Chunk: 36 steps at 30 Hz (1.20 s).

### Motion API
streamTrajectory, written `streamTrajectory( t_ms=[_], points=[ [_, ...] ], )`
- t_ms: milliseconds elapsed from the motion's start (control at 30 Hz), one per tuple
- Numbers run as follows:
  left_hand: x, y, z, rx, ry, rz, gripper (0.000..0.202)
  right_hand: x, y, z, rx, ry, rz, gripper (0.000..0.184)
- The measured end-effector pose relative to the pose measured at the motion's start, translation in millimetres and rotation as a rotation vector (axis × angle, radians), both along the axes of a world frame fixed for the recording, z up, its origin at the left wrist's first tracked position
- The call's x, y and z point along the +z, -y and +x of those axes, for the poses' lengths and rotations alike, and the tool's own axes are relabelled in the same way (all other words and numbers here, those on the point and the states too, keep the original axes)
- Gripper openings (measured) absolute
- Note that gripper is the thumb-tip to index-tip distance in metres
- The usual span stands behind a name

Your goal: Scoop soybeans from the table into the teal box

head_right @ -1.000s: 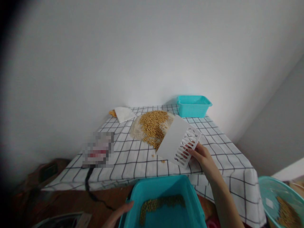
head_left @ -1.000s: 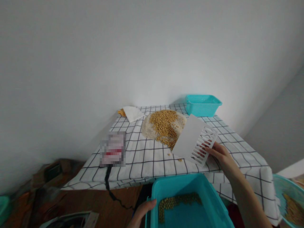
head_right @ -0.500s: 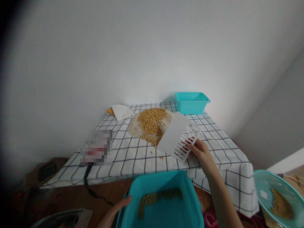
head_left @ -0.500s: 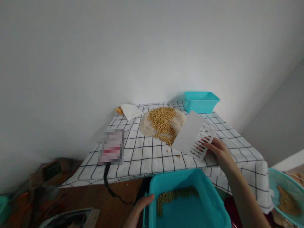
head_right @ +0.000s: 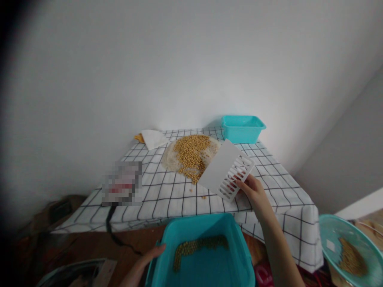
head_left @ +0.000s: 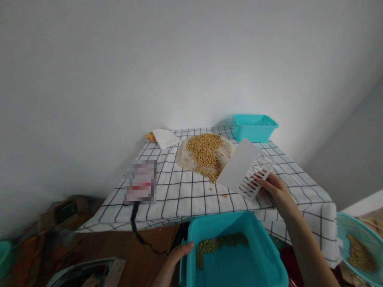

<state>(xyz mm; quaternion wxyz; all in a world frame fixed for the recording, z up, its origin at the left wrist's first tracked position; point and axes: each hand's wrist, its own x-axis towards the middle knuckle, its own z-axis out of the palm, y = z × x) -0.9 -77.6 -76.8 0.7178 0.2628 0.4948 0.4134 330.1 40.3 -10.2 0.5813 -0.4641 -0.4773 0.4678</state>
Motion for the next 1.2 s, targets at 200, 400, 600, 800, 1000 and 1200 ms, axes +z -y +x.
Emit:
streamTrajectory(
  t_ms=[200,400,600,800,1000,1200],
  points=[
    [31.3,1.9,5.9,0.086,0.026,-0.174,0.022,2.5,-0.2,-0.4,-0.001,0.054,0.016,0.020],
    [37.6,4.9,8.4,0.150,0.023,-0.170,0.025,9.4,2.8,-4.7,0.041,0.044,0.022,0.020],
    [11.1,6.7,5.5,0.204,-0.045,-0.003,0.031,7.1,2.8,-0.8,0.088,0.093,0.016,0.022],
    [17.6,5.2,6.3,0.150,0.066,-0.047,0.031,10.5,-1.2,-5.2,0.067,0.147,-0.014,0.027],
    [10.0,5.0,3.0,0.169,0.089,-0.056,0.036,7.8,-4.3,-7.2,0.020,0.149,-0.021,0.029],
    [18.3,4.0,9.6,0.163,0.096,-0.092,0.027,2.9,-2.4,-2.2,0.023,0.149,0.010,0.026]
  ],
)
